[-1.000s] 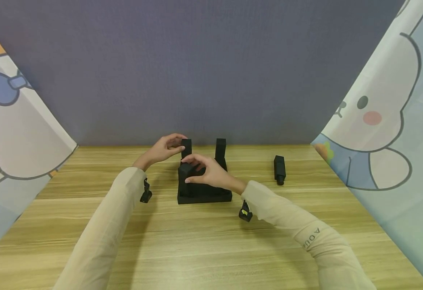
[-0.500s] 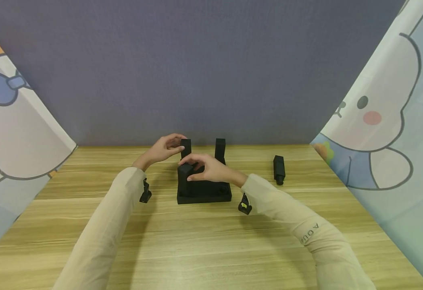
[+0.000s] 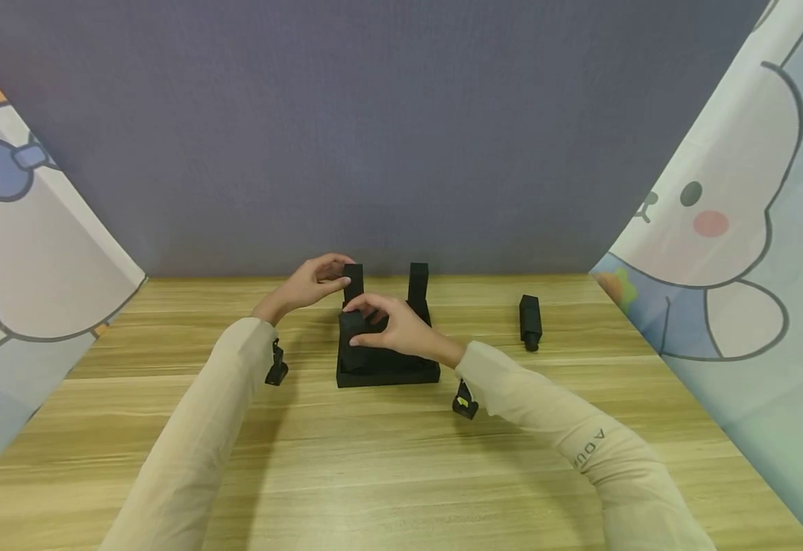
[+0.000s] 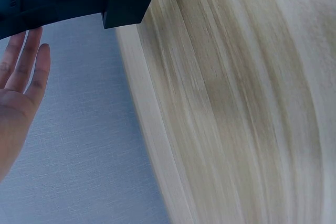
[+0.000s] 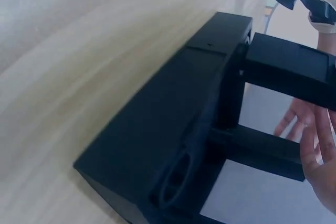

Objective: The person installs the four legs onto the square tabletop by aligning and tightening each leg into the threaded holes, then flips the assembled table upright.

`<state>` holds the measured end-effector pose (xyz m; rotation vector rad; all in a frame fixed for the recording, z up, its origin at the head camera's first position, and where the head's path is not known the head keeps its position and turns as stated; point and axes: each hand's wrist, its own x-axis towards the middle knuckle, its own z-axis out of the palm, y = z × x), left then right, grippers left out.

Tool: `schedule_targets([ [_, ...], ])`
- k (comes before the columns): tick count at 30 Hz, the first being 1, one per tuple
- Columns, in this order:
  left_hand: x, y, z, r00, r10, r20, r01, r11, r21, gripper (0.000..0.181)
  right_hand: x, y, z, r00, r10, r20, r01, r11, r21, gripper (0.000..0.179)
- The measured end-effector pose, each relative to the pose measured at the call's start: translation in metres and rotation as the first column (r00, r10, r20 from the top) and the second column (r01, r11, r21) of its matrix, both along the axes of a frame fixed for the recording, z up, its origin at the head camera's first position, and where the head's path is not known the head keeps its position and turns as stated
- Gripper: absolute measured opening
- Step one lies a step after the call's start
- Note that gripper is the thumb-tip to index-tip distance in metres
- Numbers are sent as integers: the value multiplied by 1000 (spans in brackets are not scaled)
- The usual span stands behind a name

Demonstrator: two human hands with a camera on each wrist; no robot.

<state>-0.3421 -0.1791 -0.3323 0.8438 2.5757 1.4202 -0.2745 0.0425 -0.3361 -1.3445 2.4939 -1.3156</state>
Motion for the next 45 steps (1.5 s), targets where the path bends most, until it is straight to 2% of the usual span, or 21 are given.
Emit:
schedule_targets([
  [8, -2, -1, -1, 1000, -9, -7, 9, 1000, -5, 40, -12, 7, 10, 994, 110, 8, -110, 992, 63, 49],
  [13, -2, -1, -1, 1000, -6, -3, 6, 1000, -5, 40, -16, 8, 13, 989, 144, 30, -146, 985, 90, 47],
  [17, -3, -2, -2, 1000, -7, 11, 7, 1000, 1, 40, -15, 7, 11, 991, 132, 36, -134, 988, 77, 46],
  [20, -3, -1, -2, 1000, -3, 16, 3, 1000, -2, 39, -12, 6, 7, 995, 94, 27, -95, 994, 47, 45],
  [24, 6, 2, 7, 1000, -5, 17, 5, 1000, -4, 39, -5, 4, 4, 999, 32, 20, -32, 999, -7, 44],
  [28, 17, 5, 19, 1000, -11, 17, 11, 1000, -10, 40, 9, 3, 12, 1000, 13, 19, -11, 998, -61, 43],
  [32, 17, 6, 19, 1000, -14, 16, 14, 1000, -10, 41, 15, 3, 18, 1000, 14, 14, -14, 998, -58, 43],
  [36, 5, 2, 7, 1000, -7, 15, 7, 1000, -6, 40, 3, 5, 11, 1000, 27, 16, -27, 1000, 7, 48],
  [39, -3, -1, -1, 1000, -1, 14, 1, 1000, -7, 40, -9, 6, 7, 997, 73, 31, -74, 996, 42, 53],
  [45, -5, -2, -2, 1000, -7, 1, 7, 1000, -5, 40, -20, 6, 11, 980, 177, 88, -183, 981, 64, 53],
])
